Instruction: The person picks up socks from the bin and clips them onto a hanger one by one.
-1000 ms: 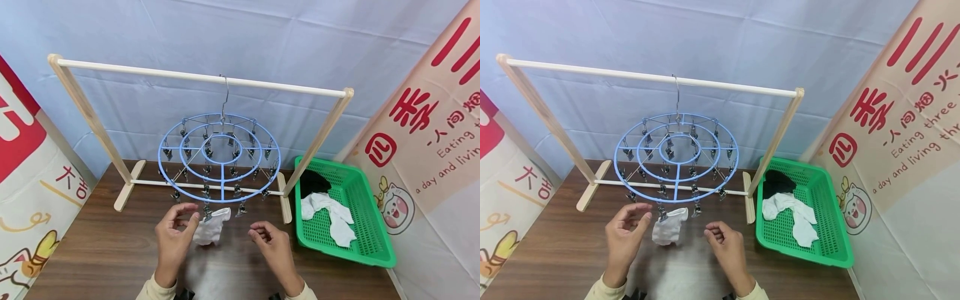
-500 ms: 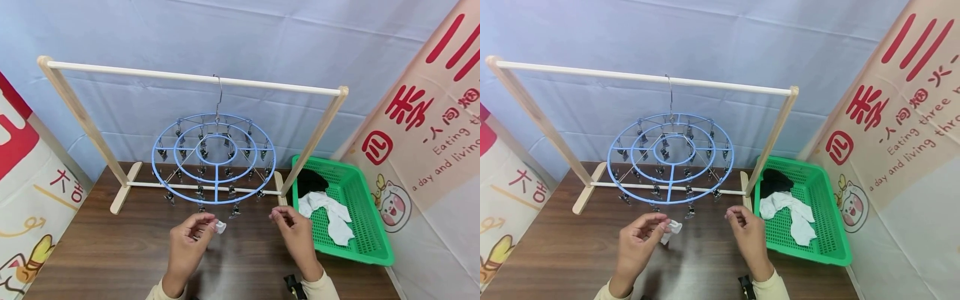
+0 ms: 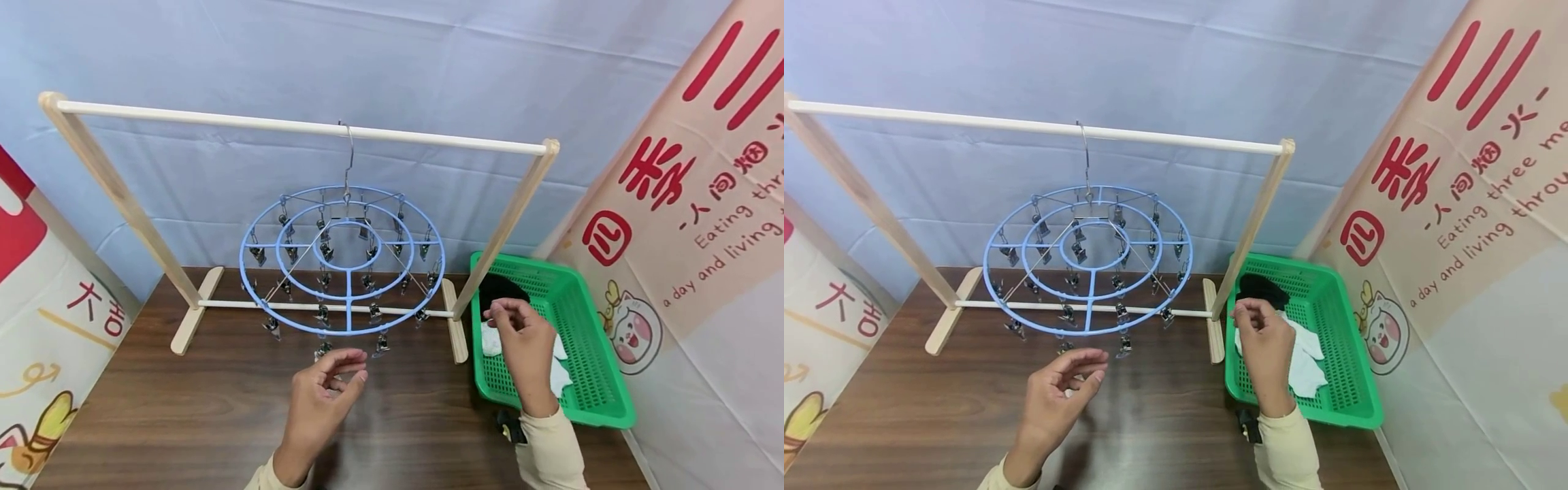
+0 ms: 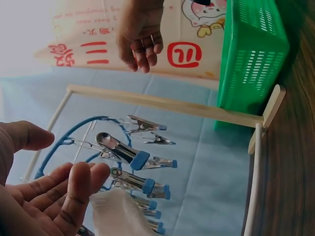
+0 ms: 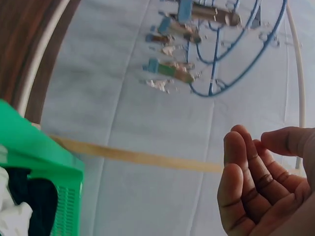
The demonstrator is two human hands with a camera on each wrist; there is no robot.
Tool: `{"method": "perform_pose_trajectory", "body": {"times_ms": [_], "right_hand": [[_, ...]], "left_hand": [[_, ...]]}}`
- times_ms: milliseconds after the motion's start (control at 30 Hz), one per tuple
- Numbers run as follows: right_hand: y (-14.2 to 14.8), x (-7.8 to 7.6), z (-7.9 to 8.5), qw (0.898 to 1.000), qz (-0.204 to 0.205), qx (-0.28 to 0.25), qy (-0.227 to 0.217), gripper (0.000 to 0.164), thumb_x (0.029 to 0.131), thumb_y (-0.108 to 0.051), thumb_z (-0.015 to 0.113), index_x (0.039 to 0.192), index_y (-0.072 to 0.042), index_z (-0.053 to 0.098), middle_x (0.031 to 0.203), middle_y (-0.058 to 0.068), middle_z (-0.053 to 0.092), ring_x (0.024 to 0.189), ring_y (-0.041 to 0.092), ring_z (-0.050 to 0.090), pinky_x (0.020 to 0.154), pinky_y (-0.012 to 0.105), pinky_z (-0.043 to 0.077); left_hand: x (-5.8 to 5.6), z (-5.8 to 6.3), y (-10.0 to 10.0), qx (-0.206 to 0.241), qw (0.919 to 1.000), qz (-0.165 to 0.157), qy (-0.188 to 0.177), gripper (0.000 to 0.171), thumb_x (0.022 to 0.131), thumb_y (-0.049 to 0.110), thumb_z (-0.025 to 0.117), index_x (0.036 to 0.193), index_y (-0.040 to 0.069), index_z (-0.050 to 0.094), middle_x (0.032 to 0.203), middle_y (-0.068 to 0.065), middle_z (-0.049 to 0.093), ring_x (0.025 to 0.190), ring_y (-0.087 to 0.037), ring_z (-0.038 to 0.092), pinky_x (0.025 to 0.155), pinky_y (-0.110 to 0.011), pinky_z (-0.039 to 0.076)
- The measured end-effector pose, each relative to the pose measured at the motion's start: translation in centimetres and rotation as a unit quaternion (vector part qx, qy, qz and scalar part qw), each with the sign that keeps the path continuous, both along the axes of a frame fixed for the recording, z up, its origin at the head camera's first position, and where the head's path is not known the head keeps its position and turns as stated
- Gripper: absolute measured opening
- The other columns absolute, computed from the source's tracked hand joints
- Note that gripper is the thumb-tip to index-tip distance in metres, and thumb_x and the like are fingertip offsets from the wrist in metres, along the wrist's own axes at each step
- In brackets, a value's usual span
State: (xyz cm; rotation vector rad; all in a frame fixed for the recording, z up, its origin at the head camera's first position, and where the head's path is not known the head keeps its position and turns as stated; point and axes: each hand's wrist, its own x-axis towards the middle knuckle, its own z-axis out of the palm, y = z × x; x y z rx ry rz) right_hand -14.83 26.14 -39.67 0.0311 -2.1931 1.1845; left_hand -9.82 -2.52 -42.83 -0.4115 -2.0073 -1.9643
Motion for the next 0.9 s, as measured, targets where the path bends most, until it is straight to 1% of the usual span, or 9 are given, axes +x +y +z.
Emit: {"method": "perform_pose_trajectory", "body": {"times_ms": [67,167,300,367,467,633,700,767,900], "right_hand": [[0.6,-0.4,0.4,1.0,-0.012,-0.005,0.006,0.012,0.095,-0.014,0.064,0.095,-0.005,0.071,0.079,0.01,0.072,0.067,0.005,0.065,0.044,0.019,0.041],[1.2,-1.1,0.9,0.999,-0.037,0.0,0.012,0.014,0.095,-0.016,0.063,0.094,-0.004,0.071,0.078,0.009,0.072,0.066,0.001,0.064,0.044,0.017,0.041],[1.8,-2.3,1.3,0.997,-0.068,0.031,0.016,0.017,0.095,-0.018,0.063,0.093,-0.004,0.072,0.078,0.007,0.072,0.065,0.002,0.064,0.049,0.014,0.043],[2.0,-2.9,1.3,0.996,-0.078,0.049,0.015,0.016,0.095,-0.018,0.063,0.093,-0.004,0.072,0.077,0.006,0.072,0.064,0.003,0.064,0.048,0.014,0.041],[2.4,-3.6,1.0,0.994,-0.088,0.067,0.0,0.014,0.094,-0.018,0.064,0.092,-0.007,0.072,0.076,0.004,0.072,0.063,0.001,0.063,0.044,0.017,0.037],[3.1,-5.0,0.2,0.989,-0.108,0.096,-0.032,0.017,0.095,-0.02,0.062,0.093,-0.008,0.073,0.076,0.004,0.071,0.06,-0.007,0.055,0.045,0.02,0.037],[3.4,-5.6,-0.2,0.986,-0.114,0.111,-0.044,0.018,0.096,-0.02,0.061,0.093,-0.007,0.073,0.076,0.005,0.071,0.059,-0.005,0.055,0.046,0.021,0.039],[3.7,-6.1,-0.5,0.984,-0.118,0.125,-0.057,0.019,0.096,-0.019,0.06,0.094,-0.006,0.073,0.077,0.006,0.071,0.059,-0.001,0.056,0.046,0.022,0.04],[4.1,-6.8,-0.9,0.978,-0.113,0.148,-0.096,0.02,0.096,-0.02,0.059,0.097,-0.004,0.072,0.079,0.011,0.071,0.055,0.014,0.058,0.042,0.028,0.04]], "left_hand": [[-0.1,0.0,0.0,-0.004,1.0,-0.004,-0.006,0.024,0.081,-0.004,0.074,0.103,0.003,0.069,0.098,-0.005,0.072,0.085,-0.016,0.069,0.056,-0.027,0.055],[-0.2,0.0,0.1,-0.011,0.9997,-0.01,-0.02,0.026,0.08,-0.004,0.074,0.105,0.002,0.069,0.099,-0.007,0.071,0.086,-0.018,0.069,0.058,-0.028,0.056],[-0.3,0.1,0.3,-0.023,0.9991,-0.011,-0.034,0.029,0.079,-0.004,0.075,0.106,0.003,0.068,0.101,-0.011,0.071,0.087,-0.018,0.069,0.059,-0.029,0.057],[-0.4,0.1,0.4,-0.029,0.999,-0.01,-0.034,0.029,0.079,-0.004,0.075,0.107,0.004,0.068,0.102,-0.013,0.071,0.087,-0.018,0.069,0.059,-0.028,0.057],[-0.4,0.1,0.4,-0.034,0.9987,-0.009,-0.037,0.031,0.079,-0.004,0.075,0.108,0.004,0.068,0.103,-0.013,0.071,0.087,-0.019,0.07,0.058,-0.028,0.057],[-0.6,0.2,0.7,-0.03,0.9978,-0.012,-0.058,0.033,0.079,-0.006,0.073,0.111,0.001,0.066,0.106,-0.014,0.07,0.087,-0.021,0.07,0.06,-0.027,0.057],[-0.6,0.2,0.8,-0.03,0.9971,-0.012,-0.069,0.035,0.079,-0.005,0.073,0.112,0.002,0.066,0.107,-0.012,0.069,0.087,-0.019,0.07,0.061,-0.027,0.057],[-0.7,0.1,0.9,-0.031,0.9966,-0.011,-0.076,0.036,0.079,-0.005,0.073,0.113,0.003,0.066,0.108,-0.009,0.069,0.087,-0.018,0.07,0.061,-0.027,0.057],[-0.8,0.1,1.0,-0.031,0.9963,-0.014,-0.079,0.036,0.079,-0.004,0.074,0.114,0.004,0.065,0.109,-0.01,0.069,0.088,-0.021,0.07,0.061,-0.027,0.057]]}}
